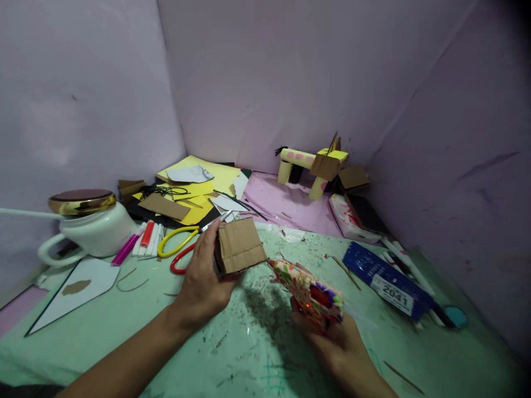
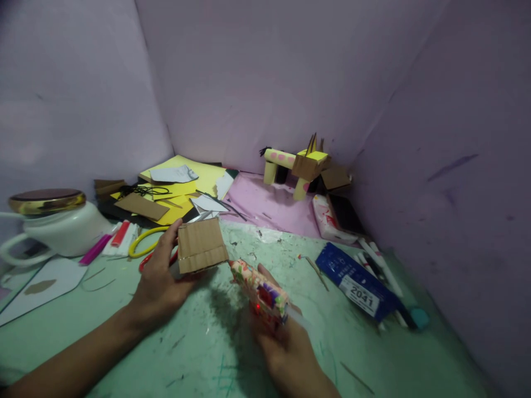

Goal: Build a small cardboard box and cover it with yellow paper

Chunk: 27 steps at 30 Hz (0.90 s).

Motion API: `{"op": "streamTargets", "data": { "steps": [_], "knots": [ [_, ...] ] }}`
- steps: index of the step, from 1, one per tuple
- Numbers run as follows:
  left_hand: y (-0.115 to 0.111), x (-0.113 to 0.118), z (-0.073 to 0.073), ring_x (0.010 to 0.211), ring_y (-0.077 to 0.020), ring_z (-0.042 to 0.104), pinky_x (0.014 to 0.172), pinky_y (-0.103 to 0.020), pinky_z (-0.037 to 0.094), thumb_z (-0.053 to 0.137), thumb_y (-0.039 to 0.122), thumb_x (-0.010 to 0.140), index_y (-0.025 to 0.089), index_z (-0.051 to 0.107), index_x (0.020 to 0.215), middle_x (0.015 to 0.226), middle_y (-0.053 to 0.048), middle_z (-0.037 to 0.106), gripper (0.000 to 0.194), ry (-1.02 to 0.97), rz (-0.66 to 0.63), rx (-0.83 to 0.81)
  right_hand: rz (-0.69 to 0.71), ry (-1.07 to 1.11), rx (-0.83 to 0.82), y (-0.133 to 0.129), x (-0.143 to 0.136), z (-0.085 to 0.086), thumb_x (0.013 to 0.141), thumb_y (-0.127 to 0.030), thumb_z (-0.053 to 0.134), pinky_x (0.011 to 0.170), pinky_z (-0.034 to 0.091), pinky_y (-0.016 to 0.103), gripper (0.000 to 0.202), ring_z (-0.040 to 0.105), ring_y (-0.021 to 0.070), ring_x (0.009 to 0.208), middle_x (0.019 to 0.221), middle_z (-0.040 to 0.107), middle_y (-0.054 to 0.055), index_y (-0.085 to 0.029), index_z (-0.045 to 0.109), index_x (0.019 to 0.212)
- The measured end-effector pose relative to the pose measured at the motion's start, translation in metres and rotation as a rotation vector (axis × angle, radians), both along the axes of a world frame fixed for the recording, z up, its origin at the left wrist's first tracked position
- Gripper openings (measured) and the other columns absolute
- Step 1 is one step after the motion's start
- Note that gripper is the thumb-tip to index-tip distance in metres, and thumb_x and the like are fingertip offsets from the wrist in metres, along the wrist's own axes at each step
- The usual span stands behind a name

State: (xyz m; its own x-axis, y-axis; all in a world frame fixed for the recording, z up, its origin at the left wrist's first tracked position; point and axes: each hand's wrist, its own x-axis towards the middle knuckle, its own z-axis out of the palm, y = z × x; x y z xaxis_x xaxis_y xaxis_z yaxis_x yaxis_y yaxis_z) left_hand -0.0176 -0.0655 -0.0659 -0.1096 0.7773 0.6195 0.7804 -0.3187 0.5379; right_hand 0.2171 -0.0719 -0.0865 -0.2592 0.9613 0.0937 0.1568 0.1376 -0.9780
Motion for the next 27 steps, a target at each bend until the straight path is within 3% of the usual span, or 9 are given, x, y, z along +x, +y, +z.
{"op": "streamTargets", "data": {
  "steps": [4, 7, 9, 11, 14, 16, 21, 24, 27],
  "knots": [
    [-0.001, 0.000, 0.001, 0.128, -0.0378, 0.045, 0.102, -0.059, 0.040, 0.070, 0.025, 0.072, 0.020, 0.020, 0.146, 0.140, -0.021, 0.043, 0.089, -0.008, -0.005, -0.013, -0.012, 0.016, -0.033, -0.002, -0.003, 0.002, 0.080, -0.037, 0.064, 0.099, 0.049, 0.044, 0.044, 0.060, 0.0329, 0.116, 0.135, 0.059, 0.008, -0.024, 0.064, 0.121],
    [-0.001, 0.001, 0.004, 0.128, -0.0386, 0.045, 0.102, -0.060, 0.040, 0.070, 0.026, 0.072, 0.019, 0.022, 0.145, 0.140, -0.021, 0.044, 0.088, -0.042, -0.035, -0.040, -0.024, 0.013, -0.103, 0.000, -0.001, 0.003, 0.078, -0.041, 0.067, 0.094, 0.051, 0.042, 0.042, 0.066, 0.0307, 0.106, 0.116, 0.071, 0.010, -0.020, 0.067, 0.115],
    [-0.001, 0.003, 0.007, 0.126, -0.0387, 0.047, 0.101, -0.061, 0.040, 0.071, 0.027, 0.070, 0.020, 0.024, 0.145, 0.139, -0.020, 0.046, 0.089, -0.112, -0.059, -0.102, -0.037, 0.018, -0.121, 0.005, 0.000, 0.006, 0.076, -0.043, 0.068, 0.081, 0.057, 0.037, 0.039, 0.069, 0.0285, 0.093, 0.099, 0.075, 0.009, -0.018, 0.070, 0.107],
    [-0.001, 0.006, 0.009, 0.124, -0.0385, 0.049, 0.100, -0.062, 0.041, 0.074, 0.027, 0.067, 0.021, 0.028, 0.144, 0.138, -0.019, 0.049, 0.089, -0.218, -0.092, -0.186, -0.047, 0.021, -0.135, 0.015, 0.002, 0.013, 0.075, -0.046, 0.068, 0.058, 0.056, 0.029, 0.037, 0.069, 0.0232, 0.069, 0.078, 0.075, 0.006, -0.016, 0.072, 0.097],
    [0.001, 0.011, 0.007, 0.123, -0.0388, 0.050, 0.099, -0.063, 0.041, 0.075, 0.025, 0.064, 0.020, 0.033, 0.141, 0.136, -0.018, 0.051, 0.088, -0.397, -0.181, -0.296, 0.006, -0.021, -0.215, 0.040, 0.004, 0.027, 0.075, -0.051, 0.065, 0.035, 0.036, 0.020, 0.036, 0.049, 0.0106, 0.036, 0.046, 0.059, -0.001, -0.016, 0.069, 0.074],
    [0.002, 0.014, 0.005, 0.122, -0.0390, 0.051, 0.098, -0.064, 0.042, 0.074, 0.022, 0.063, 0.018, 0.034, 0.141, 0.135, -0.019, 0.052, 0.088, -0.502, -0.246, -0.359, 0.016, -0.055, -0.273, 0.061, 0.002, 0.034, 0.074, -0.052, 0.064, 0.032, 0.030, 0.019, 0.037, 0.043, 0.0088, 0.033, 0.041, 0.054, -0.003, -0.016, 0.064, 0.065],
    [0.003, 0.019, 0.003, 0.130, -0.0358, 0.042, 0.109, -0.055, 0.032, 0.076, 0.020, 0.059, 0.015, 0.030, 0.141, 0.142, -0.017, 0.044, 0.094, -0.566, -0.273, -0.546, -0.060, -0.145, -0.271, 0.105, -0.009, 0.028, 0.069, -0.043, 0.066, 0.042, 0.043, 0.023, 0.029, 0.058, 0.0145, 0.045, 0.051, 0.063, 0.002, -0.017, 0.060, 0.061],
    [0.001, 0.020, 0.002, 0.133, -0.0348, 0.038, 0.111, -0.054, 0.027, 0.075, 0.020, 0.060, 0.014, 0.028, 0.142, 0.145, -0.017, 0.041, 0.095, -0.565, -0.283, -0.567, -0.122, -0.305, -0.234, 0.113, -0.006, 0.029, 0.070, -0.045, 0.067, 0.044, 0.044, 0.026, 0.032, 0.061, 0.0179, 0.048, 0.048, 0.062, 0.004, -0.017, 0.063, 0.056],
    [0.000, 0.021, 0.001, 0.131, -0.0351, 0.039, 0.110, -0.055, 0.028, 0.075, 0.020, 0.060, 0.014, 0.026, 0.142, 0.143, -0.017, 0.042, 0.096, -0.569, -0.286, -0.565, -0.221, -0.495, -0.151, 0.104, 0.006, 0.044, 0.068, -0.053, 0.069, 0.049, 0.043, 0.031, 0.045, 0.063, 0.0261, 0.057, 0.038, 0.052, 0.005, -0.020, 0.057, 0.040]
  ]
}}
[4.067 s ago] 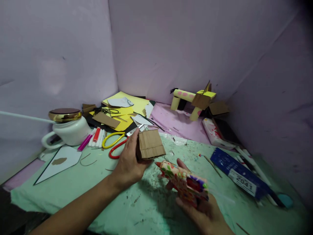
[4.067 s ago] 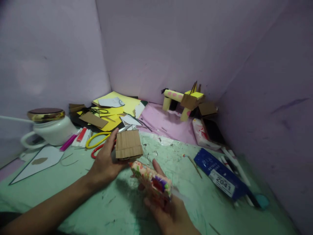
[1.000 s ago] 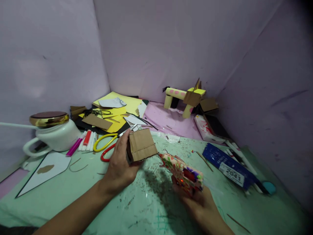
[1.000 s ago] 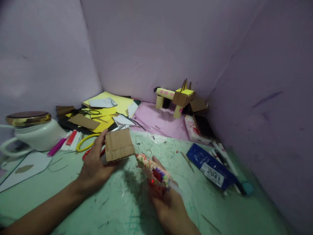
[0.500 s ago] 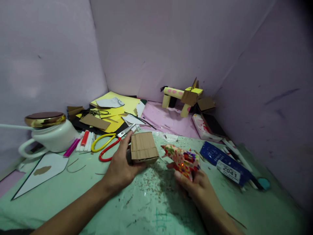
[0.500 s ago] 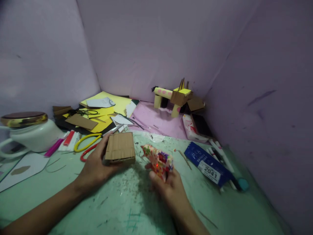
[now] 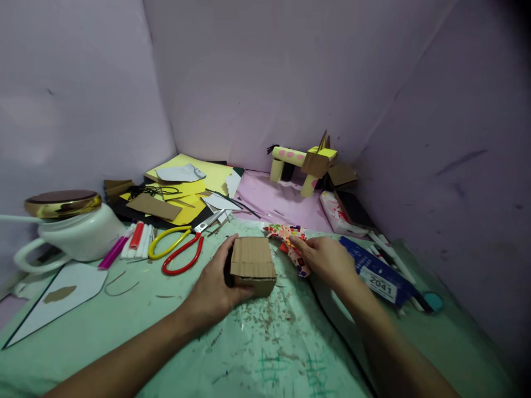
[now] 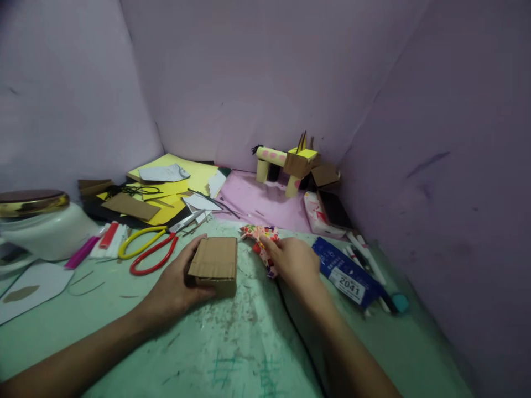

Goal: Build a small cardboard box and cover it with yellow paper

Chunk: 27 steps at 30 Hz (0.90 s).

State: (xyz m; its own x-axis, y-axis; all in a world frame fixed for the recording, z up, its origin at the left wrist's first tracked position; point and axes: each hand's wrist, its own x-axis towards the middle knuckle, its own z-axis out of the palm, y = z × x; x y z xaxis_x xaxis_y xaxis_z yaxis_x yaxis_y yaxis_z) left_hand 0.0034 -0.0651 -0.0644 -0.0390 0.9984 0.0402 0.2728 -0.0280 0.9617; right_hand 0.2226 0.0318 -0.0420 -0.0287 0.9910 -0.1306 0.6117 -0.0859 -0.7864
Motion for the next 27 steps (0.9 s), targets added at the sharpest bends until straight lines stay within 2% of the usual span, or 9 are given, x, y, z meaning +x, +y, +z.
{"op": "streamTargets", "data": {
  "steps": [2, 3, 4, 5, 6, 7, 10, 16, 27],
  "knots": [
    [0.000, 0.000, 0.000, 0.130, -0.0354, 0.040, 0.109, -0.055, 0.029, 0.074, 0.020, 0.061, 0.014, 0.026, 0.143, 0.141, -0.018, 0.044, 0.095, -0.016, -0.003, 0.000, -0.054, -0.102, 0.095, -0.014, 0.005, 0.010, 0.068, -0.054, 0.069, 0.060, 0.048, 0.040, 0.038, 0.066, 0.0339, 0.073, 0.050, 0.060, 0.009, -0.019, 0.065, 0.051],
    [0.000, 0.001, 0.000, 0.130, -0.0357, 0.040, 0.108, -0.055, 0.030, 0.075, 0.020, 0.061, 0.014, 0.026, 0.143, 0.141, -0.018, 0.044, 0.095, -0.026, -0.006, 0.001, -0.055, -0.132, 0.177, -0.022, 0.005, 0.013, 0.067, -0.053, 0.069, 0.068, 0.049, 0.045, 0.034, 0.066, 0.0357, 0.081, 0.065, 0.068, 0.012, -0.019, 0.072, 0.069],
    [0.000, 0.001, 0.000, 0.130, -0.0359, 0.040, 0.108, -0.055, 0.030, 0.075, 0.021, 0.061, 0.014, 0.026, 0.143, 0.142, -0.018, 0.043, 0.096, -0.038, -0.007, 0.005, -0.024, -0.074, 0.250, -0.031, 0.003, 0.013, 0.066, -0.051, 0.071, 0.077, 0.049, 0.049, 0.042, 0.066, 0.0358, 0.089, 0.085, 0.072, 0.014, -0.019, 0.072, 0.093],
    [0.000, 0.002, -0.001, 0.130, -0.0360, 0.040, 0.107, -0.055, 0.031, 0.075, 0.021, 0.061, 0.014, 0.026, 0.143, 0.142, -0.018, 0.042, 0.096, -0.054, -0.008, 0.011, 0.071, 0.071, 0.277, -0.040, -0.001, 0.011, 0.065, -0.050, 0.074, 0.087, 0.048, 0.050, 0.063, 0.064, 0.0350, 0.101, 0.110, 0.069, 0.016, -0.020, 0.061, 0.119],
    [0.000, 0.002, -0.001, 0.130, -0.0361, 0.040, 0.107, -0.054, 0.032, 0.076, 0.022, 0.061, 0.015, 0.025, 0.143, 0.143, -0.018, 0.041, 0.097, -0.070, -0.008, 0.015, 0.211, 0.260, 0.245, -0.048, -0.007, 0.006, 0.063, -0.049, 0.076, 0.095, 0.045, 0.051, 0.085, 0.057, 0.0346, 0.116, 0.133, 0.056, 0.016, -0.022, 0.044, 0.136],
    [0.001, 0.002, -0.002, 0.130, -0.0362, 0.040, 0.107, -0.054, 0.033, 0.077, 0.023, 0.061, 0.015, 0.025, 0.143, 0.144, -0.018, 0.040, 0.098, -0.085, -0.010, 0.017, 0.326, 0.406, 0.188, -0.055, -0.013, 0.000, 0.061, -0.049, 0.077, 0.100, 0.042, 0.052, 0.097, 0.049, 0.0343, 0.126, 0.145, 0.044, 0.015, -0.025, 0.032, 0.143],
    [0.001, 0.003, -0.005, 0.130, -0.0358, 0.041, 0.107, -0.052, 0.034, 0.079, 0.026, 0.060, 0.014, 0.024, 0.143, 0.143, -0.019, 0.040, 0.100, -0.154, -0.024, 0.017, 0.466, 0.608, 0.095, -0.064, -0.031, -0.020, 0.063, -0.044, 0.079, 0.111, 0.028, 0.051, 0.103, 0.027, 0.0311, 0.141, 0.156, 0.025, 0.011, -0.029, 0.022, 0.146],
    [0.002, 0.002, -0.009, 0.133, -0.0341, 0.039, 0.108, -0.047, 0.034, 0.075, 0.036, 0.068, 0.014, 0.021, 0.143, 0.145, -0.019, 0.037, 0.095, -0.302, -0.166, 0.042, 0.427, 0.809, -0.005, -0.053, -0.037, -0.031, 0.059, -0.044, 0.081, 0.105, 0.035, 0.053, 0.093, 0.038, 0.0363, 0.134, 0.149, 0.035, 0.017, -0.024, 0.036, 0.138],
    [-0.002, 0.004, 0.001, 0.124, -0.0357, 0.045, 0.102, -0.046, 0.040, 0.073, 0.044, 0.070, 0.015, 0.021, 0.145, 0.139, -0.016, 0.043, 0.095, -0.214, -0.145, 0.017, 0.415, 0.746, 0.068, -0.054, -0.034, -0.030, 0.060, -0.026, 0.075, 0.100, 0.041, 0.051, 0.075, 0.039, 0.0329, 0.132, 0.138, 0.046, 0.012, -0.026, 0.044, 0.129]
  ]
}}
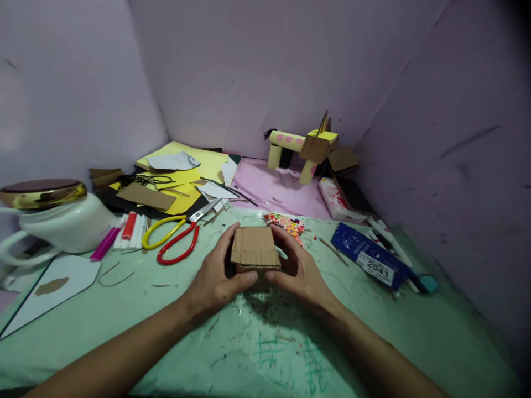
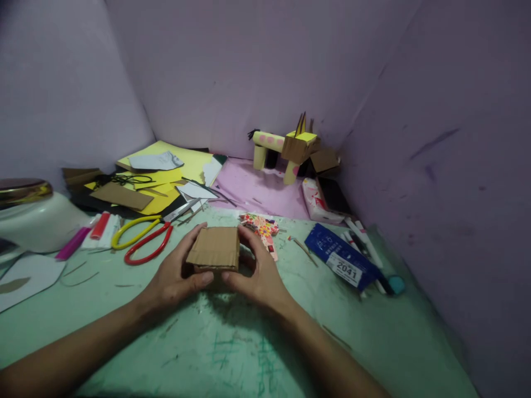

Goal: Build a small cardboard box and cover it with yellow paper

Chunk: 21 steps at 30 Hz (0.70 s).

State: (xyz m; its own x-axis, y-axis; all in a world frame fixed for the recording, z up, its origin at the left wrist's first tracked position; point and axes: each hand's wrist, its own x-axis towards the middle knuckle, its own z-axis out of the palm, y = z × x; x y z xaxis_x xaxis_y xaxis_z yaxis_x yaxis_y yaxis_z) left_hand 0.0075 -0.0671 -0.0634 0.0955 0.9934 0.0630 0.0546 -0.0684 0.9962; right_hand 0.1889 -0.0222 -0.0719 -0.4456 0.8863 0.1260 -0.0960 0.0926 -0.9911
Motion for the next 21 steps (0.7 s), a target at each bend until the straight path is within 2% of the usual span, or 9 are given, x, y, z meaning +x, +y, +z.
{"op": "streamTargets", "data": {
  "steps": [9, 21],
  "knots": [
    [0.0002, 0.0030, -0.0032, 0.124, -0.0330, 0.045, 0.101, -0.043, 0.040, 0.070, 0.034, 0.073, 0.018, 0.027, 0.141, 0.138, -0.013, 0.045, 0.082, -0.027, 0.019, 0.011, -0.063, -0.044, 0.001, -0.0024, -0.0047, 0.0030, 0.058, -0.022, 0.071, 0.097, 0.044, 0.050, 0.070, 0.043, 0.0315, 0.127, 0.131, 0.050, 0.010, -0.028, 0.046, 0.122],
    [0.0015, 0.0032, -0.0045, 0.126, -0.0325, 0.044, 0.103, -0.041, 0.039, 0.071, 0.031, 0.072, 0.022, 0.028, 0.140, 0.139, -0.010, 0.046, 0.081, -0.065, 0.022, -0.012, -0.109, -0.042, 0.025, -0.0042, -0.0063, 0.0013, 0.062, -0.024, 0.071, 0.098, 0.045, 0.049, 0.069, 0.043, 0.0334, 0.129, 0.138, 0.048, 0.010, -0.027, 0.050, 0.128]
  ]
}}
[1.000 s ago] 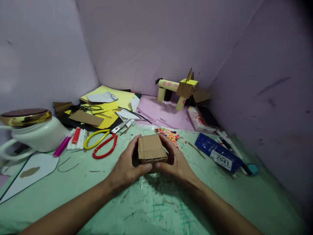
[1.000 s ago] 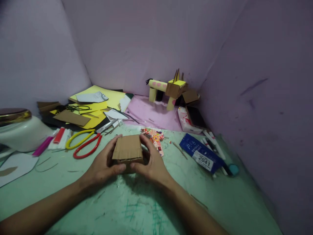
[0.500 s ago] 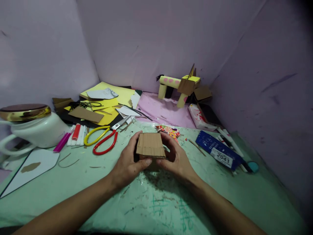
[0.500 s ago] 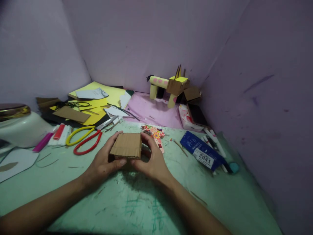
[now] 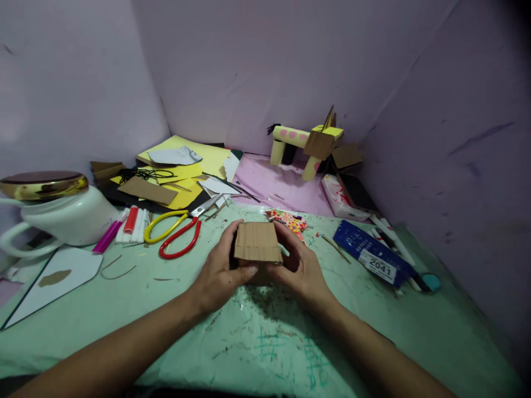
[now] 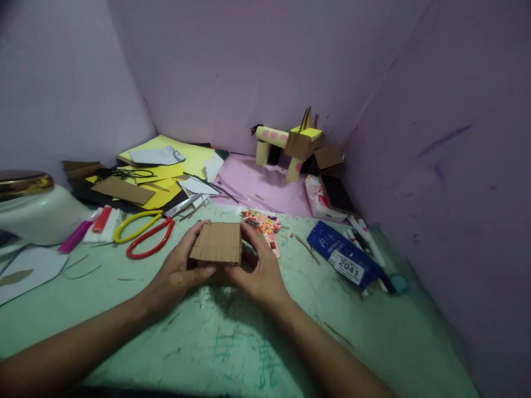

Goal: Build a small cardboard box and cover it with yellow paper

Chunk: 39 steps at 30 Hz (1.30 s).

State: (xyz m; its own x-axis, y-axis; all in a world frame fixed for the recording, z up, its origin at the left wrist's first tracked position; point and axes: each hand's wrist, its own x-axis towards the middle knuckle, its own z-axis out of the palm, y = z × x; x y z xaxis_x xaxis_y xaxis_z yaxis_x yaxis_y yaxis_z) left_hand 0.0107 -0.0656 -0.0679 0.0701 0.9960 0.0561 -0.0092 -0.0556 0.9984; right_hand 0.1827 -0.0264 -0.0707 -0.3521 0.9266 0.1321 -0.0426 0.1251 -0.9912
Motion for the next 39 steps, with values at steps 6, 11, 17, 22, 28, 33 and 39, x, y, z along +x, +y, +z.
{"op": "streamTargets", "data": {
  "steps": [6, 11, 17, 22, 28, 33, 39],
  "knots": [
    [0.001, 0.000, -0.001, 0.130, -0.0313, 0.039, 0.105, -0.039, 0.036, 0.070, 0.029, 0.072, 0.021, 0.029, 0.140, 0.140, -0.008, 0.046, 0.080, 0.029, 0.008, 0.029, -0.029, -0.035, 0.041, -0.001, -0.001, -0.004, 0.066, -0.027, 0.070, 0.103, 0.042, 0.048, 0.071, 0.037, 0.0340, 0.135, 0.144, 0.042, 0.012, -0.022, 0.049, 0.134],
    [0.001, -0.001, 0.000, 0.128, -0.0319, 0.042, 0.105, -0.042, 0.037, 0.070, 0.029, 0.073, 0.020, 0.028, 0.140, 0.140, -0.010, 0.045, 0.080, 0.039, 0.008, 0.028, 0.033, -0.023, 0.049, 0.002, 0.005, -0.005, 0.071, -0.032, 0.073, 0.106, 0.038, 0.050, 0.074, 0.034, 0.0324, 0.138, 0.148, 0.039, 0.011, -0.024, 0.044, 0.138],
    [0.001, -0.002, 0.003, 0.123, -0.0343, 0.047, 0.101, -0.046, 0.041, 0.072, 0.032, 0.070, 0.020, 0.027, 0.140, 0.139, -0.014, 0.044, 0.084, 0.035, 0.017, -0.005, 0.229, 0.072, 0.033, 0.009, 0.020, -0.004, 0.073, -0.035, 0.075, 0.107, 0.037, 0.050, 0.070, 0.034, 0.0310, 0.138, 0.151, 0.037, 0.006, -0.031, 0.046, 0.137],
    [0.001, -0.002, 0.001, 0.120, -0.0348, 0.049, 0.098, -0.046, 0.043, 0.071, 0.039, 0.071, 0.019, 0.026, 0.141, 0.138, -0.016, 0.045, 0.085, 0.110, 0.017, 0.034, 0.177, 0.080, 0.039, 0.009, 0.018, -0.006, 0.072, -0.037, 0.074, 0.103, 0.040, 0.052, 0.066, 0.043, 0.0328, 0.132, 0.145, 0.046, 0.007, -0.031, 0.050, 0.134],
    [0.002, 0.002, 0.003, 0.113, -0.0315, 0.054, 0.093, -0.042, 0.047, 0.071, 0.037, 0.071, 0.019, 0.034, 0.132, 0.128, -0.014, 0.053, 0.073, 0.154, 0.073, 0.083, 0.104, 0.070, 0.073, 0.004, 0.010, -0.006, 0.069, -0.022, 0.068, 0.100, 0.045, 0.048, 0.064, 0.044, 0.0307, 0.130, 0.139, 0.051, 0.007, -0.029, 0.052, 0.130],
    [0.001, 0.003, 0.002, 0.118, -0.0316, 0.050, 0.097, -0.043, 0.043, 0.072, 0.030, 0.069, 0.019, 0.033, 0.132, 0.129, -0.014, 0.052, 0.075, 0.171, 0.067, 0.066, 0.091, 0.061, 0.059, 0.005, 0.010, -0.004, 0.068, -0.020, 0.068, 0.099, 0.046, 0.047, 0.062, 0.046, 0.0296, 0.128, 0.135, 0.053, 0.008, -0.027, 0.053, 0.127],
    [0.001, -0.012, 0.006, 0.132, -0.0325, 0.038, 0.109, -0.044, 0.033, 0.066, 0.044, 0.075, 0.020, 0.033, 0.138, 0.141, -0.012, 0.044, 0.075, -0.099, -0.012, 0.079, 0.134, 0.090, 0.026, 0.008, 0.013, -0.006, 0.063, -0.018, 0.072, 0.099, 0.045, 0.046, 0.065, 0.046, 0.0300, 0.128, 0.133, 0.054, 0.008, -0.028, 0.054, 0.124]
  ]
}}
